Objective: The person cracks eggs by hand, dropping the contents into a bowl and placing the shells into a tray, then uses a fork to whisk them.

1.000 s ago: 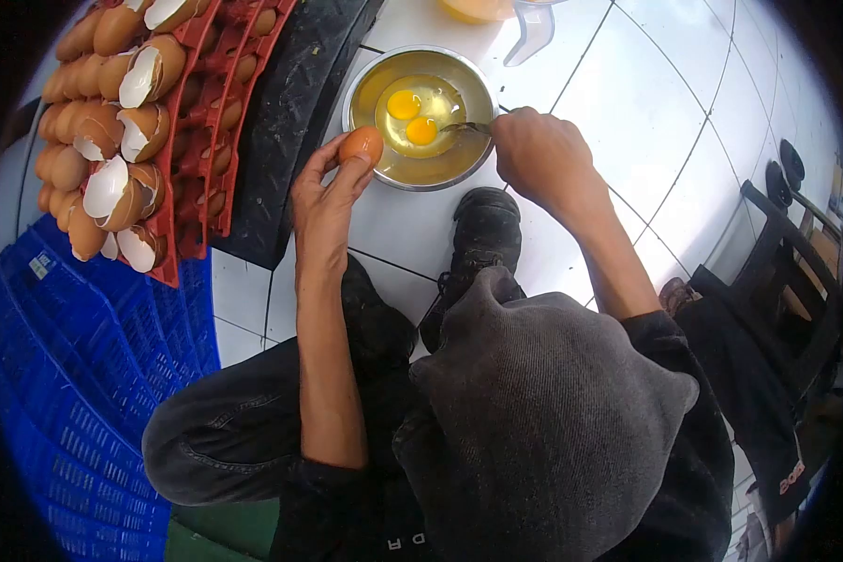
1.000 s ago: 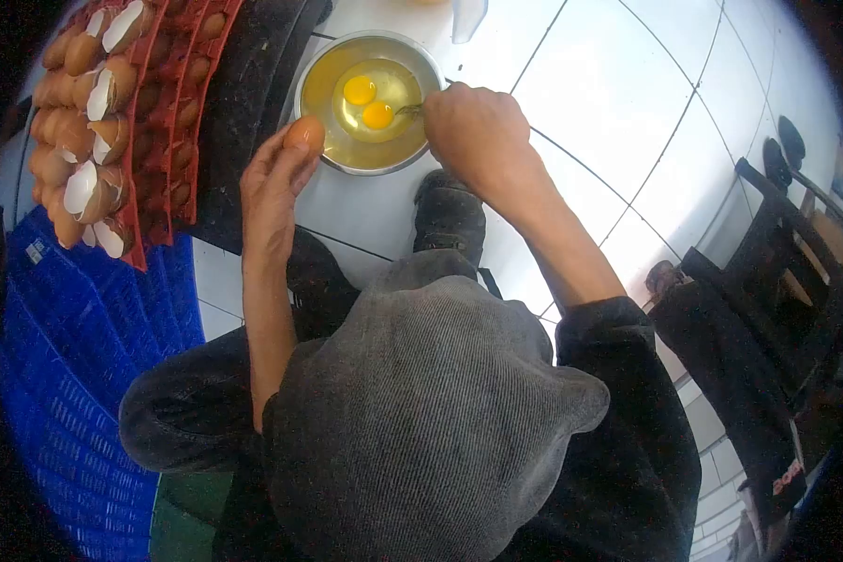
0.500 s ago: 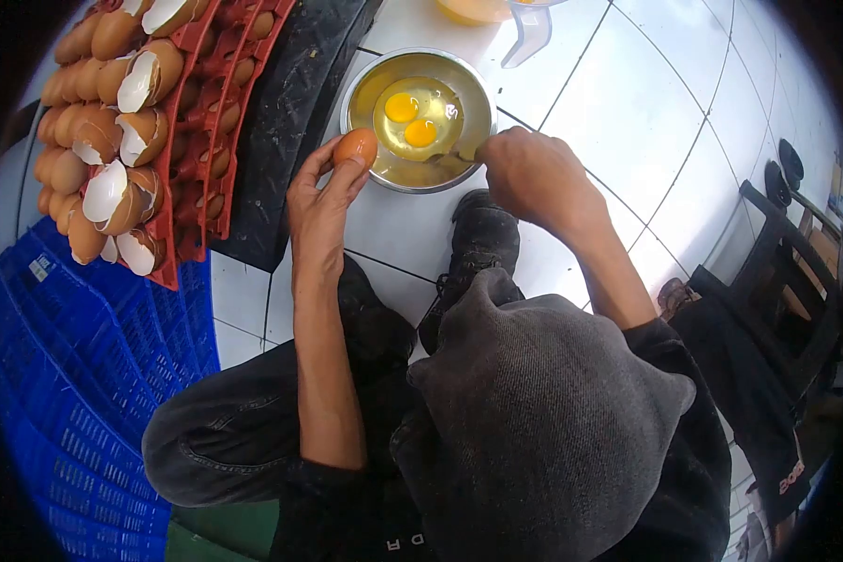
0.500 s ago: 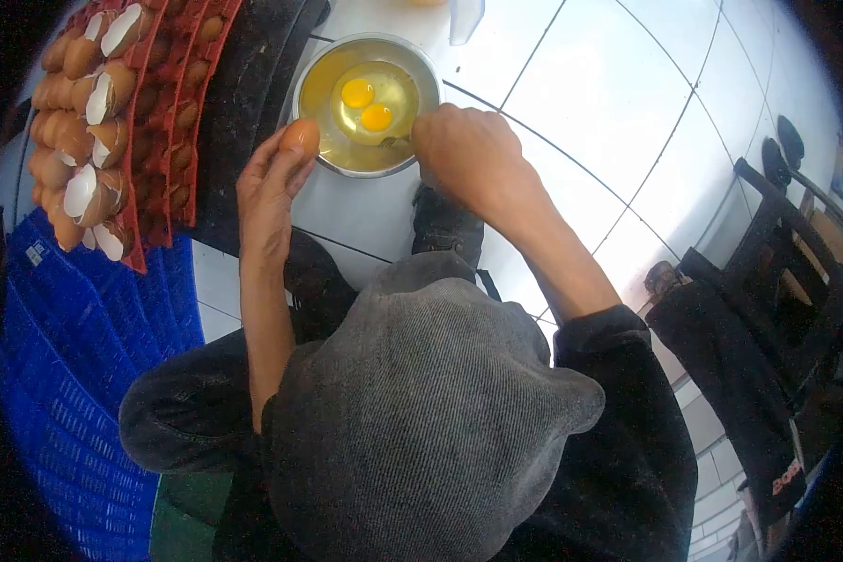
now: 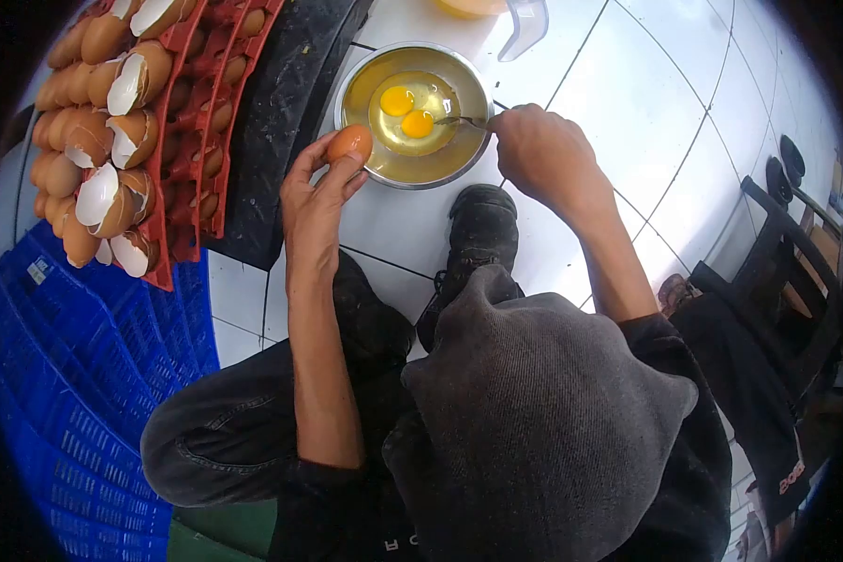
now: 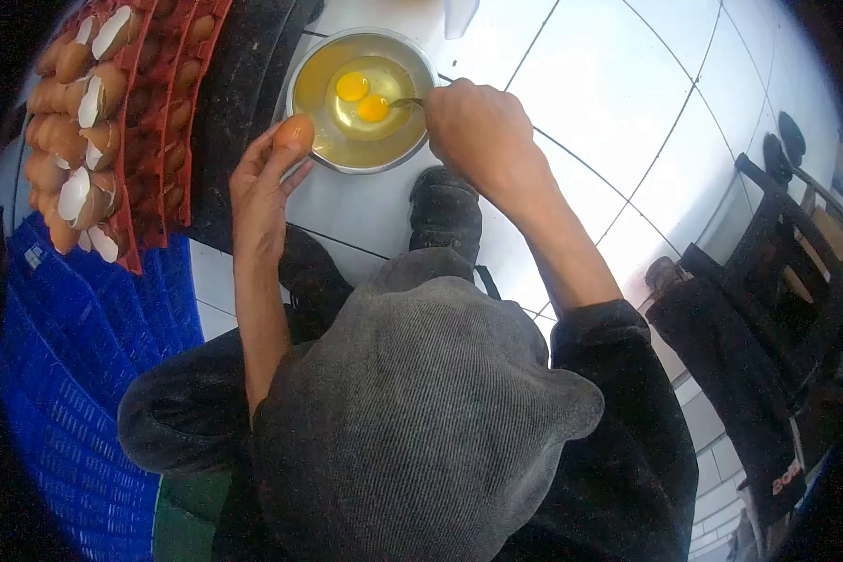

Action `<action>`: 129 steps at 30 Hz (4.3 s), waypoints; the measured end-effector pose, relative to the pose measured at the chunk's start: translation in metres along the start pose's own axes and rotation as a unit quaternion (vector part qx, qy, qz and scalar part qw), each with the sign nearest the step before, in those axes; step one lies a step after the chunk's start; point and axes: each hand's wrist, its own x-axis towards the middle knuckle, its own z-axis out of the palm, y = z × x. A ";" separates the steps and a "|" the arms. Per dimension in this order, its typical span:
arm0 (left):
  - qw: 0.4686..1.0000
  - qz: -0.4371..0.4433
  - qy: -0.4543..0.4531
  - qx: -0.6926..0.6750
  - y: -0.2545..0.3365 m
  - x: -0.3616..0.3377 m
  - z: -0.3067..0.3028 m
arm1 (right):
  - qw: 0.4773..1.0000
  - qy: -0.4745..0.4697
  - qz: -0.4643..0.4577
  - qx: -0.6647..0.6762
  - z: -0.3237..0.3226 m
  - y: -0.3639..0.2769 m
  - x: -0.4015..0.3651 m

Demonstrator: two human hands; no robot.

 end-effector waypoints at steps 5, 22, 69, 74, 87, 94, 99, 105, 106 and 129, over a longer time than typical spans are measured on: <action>1.000 0.005 0.004 0.005 0.000 0.000 0.001 | 0.998 -0.048 0.020 0.017 -0.005 -0.005 -0.001; 1.000 0.007 0.004 0.005 0.003 -0.002 0.000 | 0.997 -0.074 0.031 0.005 -0.007 -0.011 -0.001; 1.000 0.007 0.004 -0.001 0.002 -0.001 -0.003 | 0.994 -0.079 -0.022 -0.068 -0.021 -0.023 0.000; 1.000 0.009 0.005 0.000 0.002 -0.001 -0.002 | 0.997 -0.041 -0.026 -0.063 -0.019 -0.020 0.000; 1.000 0.003 0.004 0.004 0.003 -0.001 -0.003 | 0.996 -0.083 -0.003 -0.009 -0.015 -0.017 0.004; 1.000 0.006 0.008 0.004 0.002 -0.001 -0.003 | 0.996 -0.093 -0.001 -0.012 -0.012 -0.016 0.005; 1.000 0.009 0.003 0.003 0.000 0.000 -0.004 | 0.996 -0.087 0.000 -0.012 -0.016 -0.016 0.005; 1.000 0.008 0.011 0.005 0.001 -0.001 -0.002 | 0.998 -0.053 -0.003 -0.035 -0.009 -0.014 0.004; 1.000 0.007 0.010 0.006 0.001 -0.001 -0.002 | 0.998 -0.059 0.001 -0.035 -0.010 -0.014 0.004; 1.000 0.010 0.009 0.003 0.000 -0.001 -0.002 | 0.997 -0.066 -0.010 -0.050 -0.013 -0.013 0.003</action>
